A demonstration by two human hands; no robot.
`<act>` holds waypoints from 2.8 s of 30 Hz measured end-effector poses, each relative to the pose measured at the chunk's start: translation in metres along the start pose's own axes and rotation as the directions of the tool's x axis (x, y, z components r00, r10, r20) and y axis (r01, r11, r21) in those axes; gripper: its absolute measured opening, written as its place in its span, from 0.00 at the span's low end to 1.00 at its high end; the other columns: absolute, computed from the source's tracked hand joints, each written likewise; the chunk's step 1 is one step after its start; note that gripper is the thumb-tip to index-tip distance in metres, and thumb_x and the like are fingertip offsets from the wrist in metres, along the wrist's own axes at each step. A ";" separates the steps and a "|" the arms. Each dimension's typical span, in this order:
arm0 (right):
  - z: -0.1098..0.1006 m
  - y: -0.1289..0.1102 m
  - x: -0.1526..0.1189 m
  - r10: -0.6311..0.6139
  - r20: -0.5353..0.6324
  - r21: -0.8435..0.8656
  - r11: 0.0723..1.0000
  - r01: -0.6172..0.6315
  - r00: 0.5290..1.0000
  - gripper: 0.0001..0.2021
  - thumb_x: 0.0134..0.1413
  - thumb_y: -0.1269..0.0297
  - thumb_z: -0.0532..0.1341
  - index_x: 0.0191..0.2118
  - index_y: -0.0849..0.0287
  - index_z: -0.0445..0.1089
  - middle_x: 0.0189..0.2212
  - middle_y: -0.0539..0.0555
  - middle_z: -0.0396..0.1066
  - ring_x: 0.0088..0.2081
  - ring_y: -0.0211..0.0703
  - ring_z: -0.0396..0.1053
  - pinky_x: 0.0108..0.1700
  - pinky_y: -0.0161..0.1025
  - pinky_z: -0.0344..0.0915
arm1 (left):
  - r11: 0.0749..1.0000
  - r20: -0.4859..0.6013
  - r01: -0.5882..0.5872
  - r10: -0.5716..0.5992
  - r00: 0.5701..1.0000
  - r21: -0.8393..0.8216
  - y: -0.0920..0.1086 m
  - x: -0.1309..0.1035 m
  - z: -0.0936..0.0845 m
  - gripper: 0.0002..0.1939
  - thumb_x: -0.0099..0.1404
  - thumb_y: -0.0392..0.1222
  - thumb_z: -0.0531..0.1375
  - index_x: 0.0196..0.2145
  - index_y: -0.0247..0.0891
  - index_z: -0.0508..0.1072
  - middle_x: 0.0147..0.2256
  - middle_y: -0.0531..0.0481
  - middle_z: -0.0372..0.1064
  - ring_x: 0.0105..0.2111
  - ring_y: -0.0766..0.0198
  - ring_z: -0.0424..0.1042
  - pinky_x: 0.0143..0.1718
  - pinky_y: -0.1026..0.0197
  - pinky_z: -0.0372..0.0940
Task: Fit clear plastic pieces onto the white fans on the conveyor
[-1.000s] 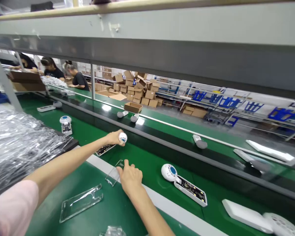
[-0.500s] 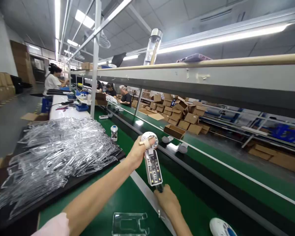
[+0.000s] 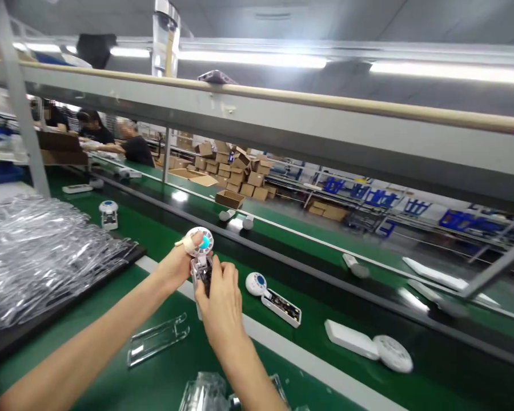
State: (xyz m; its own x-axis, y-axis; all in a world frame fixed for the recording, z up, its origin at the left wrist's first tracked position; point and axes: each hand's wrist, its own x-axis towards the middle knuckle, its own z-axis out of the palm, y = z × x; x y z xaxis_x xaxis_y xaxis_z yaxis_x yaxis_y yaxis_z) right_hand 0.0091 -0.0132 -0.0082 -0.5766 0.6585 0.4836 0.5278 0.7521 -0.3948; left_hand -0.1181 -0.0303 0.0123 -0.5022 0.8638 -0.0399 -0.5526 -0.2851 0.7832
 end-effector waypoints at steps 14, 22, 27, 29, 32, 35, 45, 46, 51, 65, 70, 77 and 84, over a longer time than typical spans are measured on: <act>-0.008 0.030 -0.007 0.006 0.083 0.085 0.996 -0.013 0.997 0.28 0.63 0.65 0.51 0.68 0.49 0.47 0.44 0.58 0.66 0.46 0.51 0.66 0.47 0.48 0.66 | 0.997 0.119 -0.027 0.018 0.993 0.072 -0.023 -0.008 0.011 0.25 0.43 0.52 0.72 0.35 0.34 0.73 0.33 0.48 0.71 0.32 0.63 0.70 0.31 0.63 0.64; 0.007 0.040 0.031 0.427 -0.064 0.448 0.820 -0.356 0.902 0.25 0.65 0.54 0.40 0.38 0.60 0.72 0.34 0.57 0.73 0.38 0.47 0.69 0.43 0.42 0.64 | 0.969 -0.054 -0.143 0.157 0.986 0.201 -0.027 -0.015 0.016 0.25 0.40 0.50 0.72 0.35 0.35 0.75 0.38 0.45 0.73 0.40 0.56 0.71 0.36 0.58 0.67; 0.029 0.041 0.052 0.433 -0.058 0.426 0.826 -0.370 0.899 0.28 0.65 0.57 0.36 0.28 0.58 0.69 0.30 0.57 0.74 0.34 0.46 0.69 0.41 0.39 0.63 | 0.954 -0.110 -0.201 0.230 0.967 0.223 -0.025 -0.007 0.008 0.24 0.43 0.51 0.71 0.36 0.35 0.75 0.40 0.44 0.72 0.40 0.55 0.72 0.36 0.57 0.68; 0.036 0.041 0.055 0.415 -0.011 0.389 0.840 -0.379 0.910 0.28 0.66 0.56 0.36 0.30 0.58 0.70 0.31 0.58 0.74 0.36 0.47 0.70 0.42 0.40 0.62 | 0.940 -0.115 -0.157 0.200 0.973 0.303 -0.023 0.015 -0.006 0.24 0.45 0.51 0.70 0.37 0.36 0.75 0.39 0.44 0.72 0.37 0.57 0.72 0.36 0.57 0.69; 0.044 0.036 0.045 0.356 0.092 0.306 0.879 -0.367 0.930 0.22 0.65 0.54 0.44 0.39 0.61 0.72 0.37 0.61 0.74 0.41 0.50 0.70 0.44 0.43 0.63 | 0.880 -0.184 0.000 0.100 0.978 0.476 -0.015 0.063 -0.034 0.22 0.48 0.52 0.67 0.37 0.35 0.73 0.33 0.45 0.72 0.31 0.58 0.73 0.34 0.53 0.69; 0.051 0.017 0.013 0.208 0.234 0.232 0.937 -0.262 0.950 0.16 0.60 0.56 0.54 0.49 0.58 0.70 0.37 0.58 0.75 0.41 0.52 0.72 0.44 0.45 0.64 | 0.800 -0.313 0.095 0.121 0.942 0.593 -0.004 0.101 -0.066 0.21 0.47 0.48 0.69 0.34 0.33 0.70 0.29 0.43 0.70 0.33 0.52 0.72 0.34 0.49 0.68; 0.048 -0.040 -0.031 -0.107 0.731 0.018 0.990 0.138 0.674 0.27 0.63 0.45 0.48 0.46 0.64 0.69 0.35 0.67 0.76 0.39 0.63 0.74 0.39 0.53 0.67 | 0.530 -0.258 0.224 -0.010 0.966 0.818 -0.041 0.111 -0.058 0.23 0.41 0.55 0.71 0.25 0.37 0.69 0.24 0.40 0.70 0.34 0.38 0.74 0.32 0.50 0.66; 0.044 -0.036 -0.031 -0.086 0.721 0.035 0.996 0.087 0.688 0.26 0.62 0.44 0.49 0.44 0.64 0.70 0.35 0.67 0.76 0.39 0.64 0.74 0.38 0.53 0.68 | 0.526 -0.246 0.256 -0.090 0.965 0.811 -0.050 0.111 -0.050 0.23 0.39 0.56 0.71 0.23 0.37 0.68 0.21 0.41 0.68 0.28 0.41 0.74 0.29 0.50 0.66; 0.023 0.006 -0.037 -0.022 0.633 0.291 0.933 -0.212 0.774 0.09 0.57 0.69 0.53 0.42 0.56 0.68 0.30 0.53 0.72 0.34 0.46 0.72 0.33 0.39 0.67 | 0.654 -0.116 0.199 -0.168 0.979 0.730 -0.072 0.106 -0.031 0.23 0.40 0.51 0.71 0.28 0.36 0.68 0.24 0.43 0.70 0.23 0.55 0.71 0.26 0.55 0.66; -0.022 0.054 0.004 0.271 0.046 0.167 0.947 -0.275 0.961 0.23 0.54 0.57 0.59 0.55 0.57 0.62 0.40 0.55 0.68 0.39 0.47 0.69 0.41 0.43 0.64 | 0.856 0.032 -0.157 0.163 0.986 0.492 -0.034 0.037 0.048 0.31 0.38 0.52 0.72 0.38 0.36 0.69 0.32 0.48 0.70 0.30 0.62 0.69 0.30 0.62 0.62; -0.008 0.049 0.001 0.227 -0.080 -0.053 0.971 -0.232 0.971 0.22 0.58 0.58 0.57 0.58 0.57 0.63 0.44 0.60 0.65 0.45 0.52 0.66 0.42 0.46 0.66 | 0.877 0.025 -0.125 0.128 0.991 0.464 -0.030 0.026 0.054 0.33 0.37 0.52 0.73 0.38 0.36 0.67 0.32 0.49 0.69 0.27 0.64 0.68 0.27 0.63 0.62; -0.011 0.054 -0.008 0.270 0.121 -0.072 0.962 -0.263 0.955 0.31 0.65 0.61 0.50 0.69 0.54 0.39 0.44 0.60 0.66 0.44 0.53 0.68 0.41 0.47 0.67 | 0.925 0.012 -0.176 0.183 0.983 0.337 -0.023 0.015 0.048 0.42 0.38 0.51 0.74 0.49 0.39 0.63 0.42 0.45 0.69 0.33 0.63 0.69 0.29 0.64 0.63; -0.025 0.058 -0.005 0.161 0.047 0.127 0.978 -0.166 0.986 0.26 0.62 0.58 0.53 0.65 0.48 0.54 0.44 0.56 0.67 0.48 0.51 0.66 0.46 0.45 0.64 | 0.949 0.208 0.043 -0.113 0.971 0.314 -0.056 0.004 0.027 0.26 0.46 0.55 0.70 0.37 0.34 0.73 0.35 0.45 0.70 0.35 0.59 0.70 0.32 0.61 0.66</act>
State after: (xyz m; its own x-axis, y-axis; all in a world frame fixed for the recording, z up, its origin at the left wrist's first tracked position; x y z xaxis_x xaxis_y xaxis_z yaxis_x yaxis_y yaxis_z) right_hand 0.0581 0.0270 -0.0141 -0.5130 0.7715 0.3762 0.5325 0.6298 -0.5655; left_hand -0.0713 -0.0003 -0.0147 -0.2868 0.9580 0.0021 -0.3371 -0.1030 0.9358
